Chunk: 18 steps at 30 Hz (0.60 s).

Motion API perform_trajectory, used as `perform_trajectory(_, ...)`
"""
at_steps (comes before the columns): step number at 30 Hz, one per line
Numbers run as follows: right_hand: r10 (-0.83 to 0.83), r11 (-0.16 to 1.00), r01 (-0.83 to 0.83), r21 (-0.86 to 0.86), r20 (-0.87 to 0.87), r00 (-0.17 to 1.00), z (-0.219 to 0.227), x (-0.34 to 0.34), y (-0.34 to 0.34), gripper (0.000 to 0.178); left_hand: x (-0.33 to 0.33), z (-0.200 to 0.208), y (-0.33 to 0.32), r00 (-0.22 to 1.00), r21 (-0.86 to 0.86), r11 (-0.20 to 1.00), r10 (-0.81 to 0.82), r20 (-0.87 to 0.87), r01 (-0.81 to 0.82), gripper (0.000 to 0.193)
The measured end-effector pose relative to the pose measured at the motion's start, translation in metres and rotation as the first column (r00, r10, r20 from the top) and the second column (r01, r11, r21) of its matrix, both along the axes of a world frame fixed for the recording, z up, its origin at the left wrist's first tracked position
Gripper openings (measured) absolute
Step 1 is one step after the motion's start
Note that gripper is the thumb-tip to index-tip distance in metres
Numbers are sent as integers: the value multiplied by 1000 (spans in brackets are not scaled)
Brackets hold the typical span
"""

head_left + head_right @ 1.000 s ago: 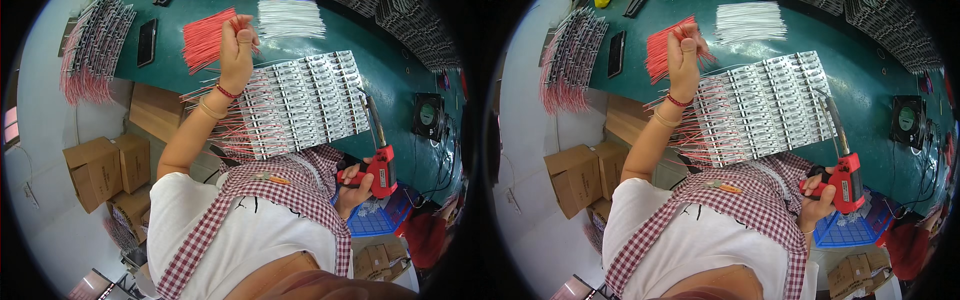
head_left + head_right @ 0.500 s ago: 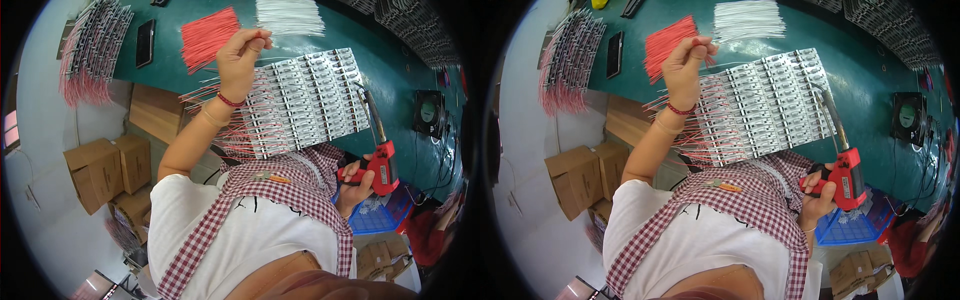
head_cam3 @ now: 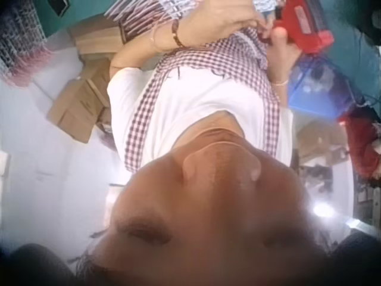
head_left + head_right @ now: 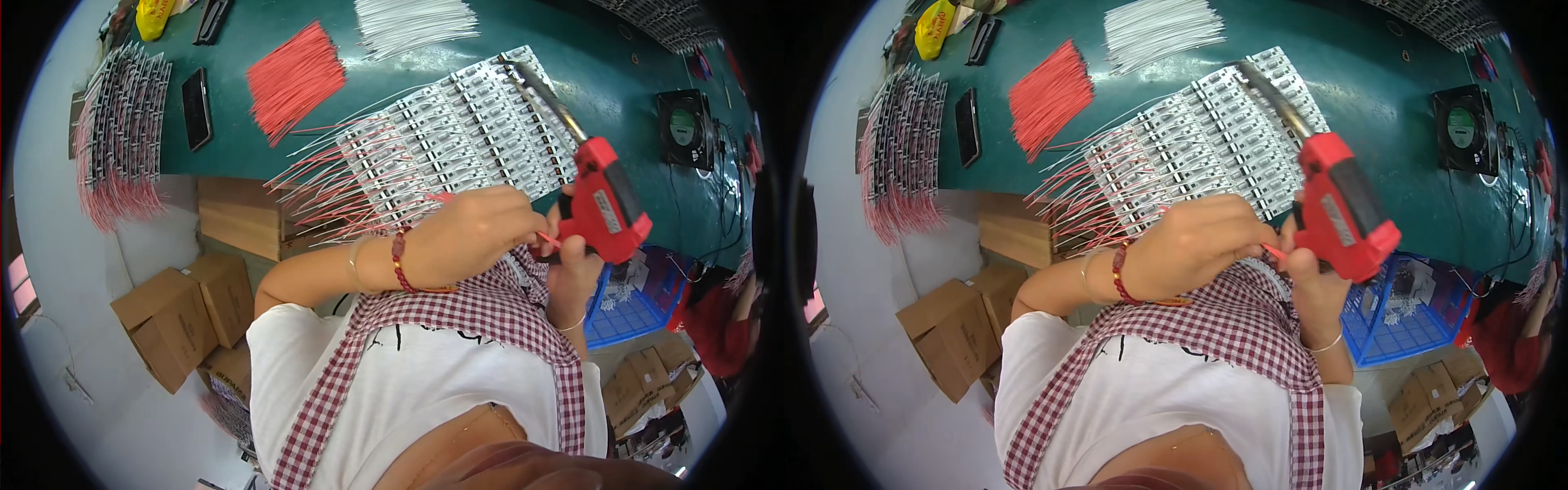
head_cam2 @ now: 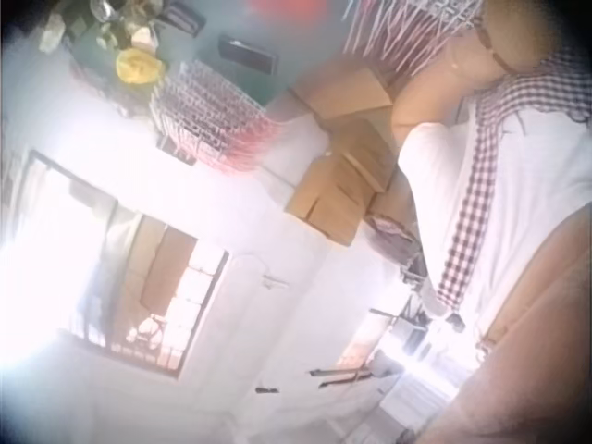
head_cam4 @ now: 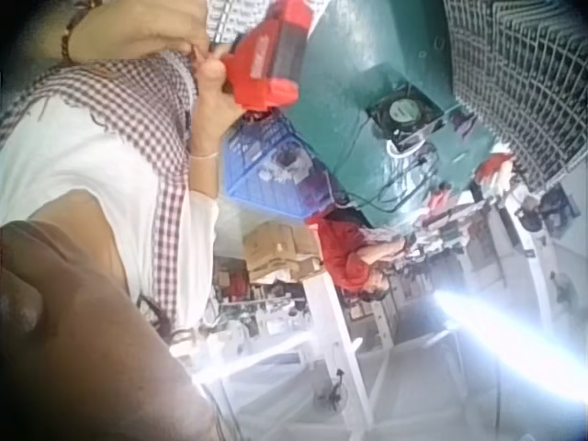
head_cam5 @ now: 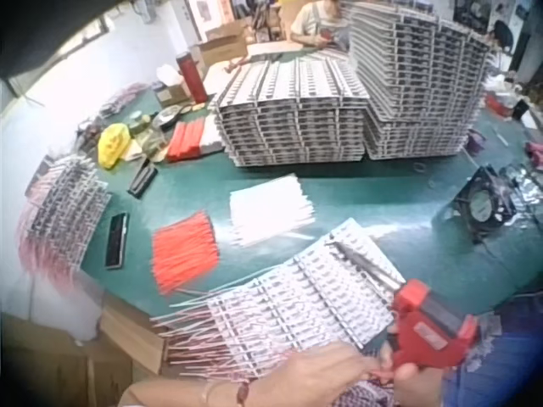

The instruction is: The person uses a soldering iron to attach red and white wires to a grid of small electronic components on a green workbench. They repeatedly pick up individual wires, place them into slots on the component board, and apply heat with the soldering iron to secure them.

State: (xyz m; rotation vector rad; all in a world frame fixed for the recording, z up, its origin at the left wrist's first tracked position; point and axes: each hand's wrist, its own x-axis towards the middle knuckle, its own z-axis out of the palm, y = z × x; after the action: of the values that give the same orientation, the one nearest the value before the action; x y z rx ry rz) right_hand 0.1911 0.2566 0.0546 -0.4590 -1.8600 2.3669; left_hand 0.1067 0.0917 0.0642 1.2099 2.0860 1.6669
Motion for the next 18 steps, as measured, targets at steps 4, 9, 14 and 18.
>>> perform_trajectory(4, 34, 999, -34, -11, 30, 999, 4, 0, -7, 76, 4, 3, -1, 1000, -7, 1000, -17, 15, 17, 16)
perform_trajectory(9, -26, 983, 23, -183, -14, 1000, 1, 4, -5, 72, -15, -5, -25, 975, -205, 961, 152, -161, -184, 18)
perform_trajectory(14, -43, 997, 45, -58, 36, 998, -2, 13, 9, 61, -67, -19, -67, 828, -428, 734, 330, -453, -527, 20)
perform_trajectory(18, -18, 998, 22, -51, 86, 996, -8, 7, 10, 55, -83, -39, -62, 723, -326, 774, 233, -650, -542, 22)
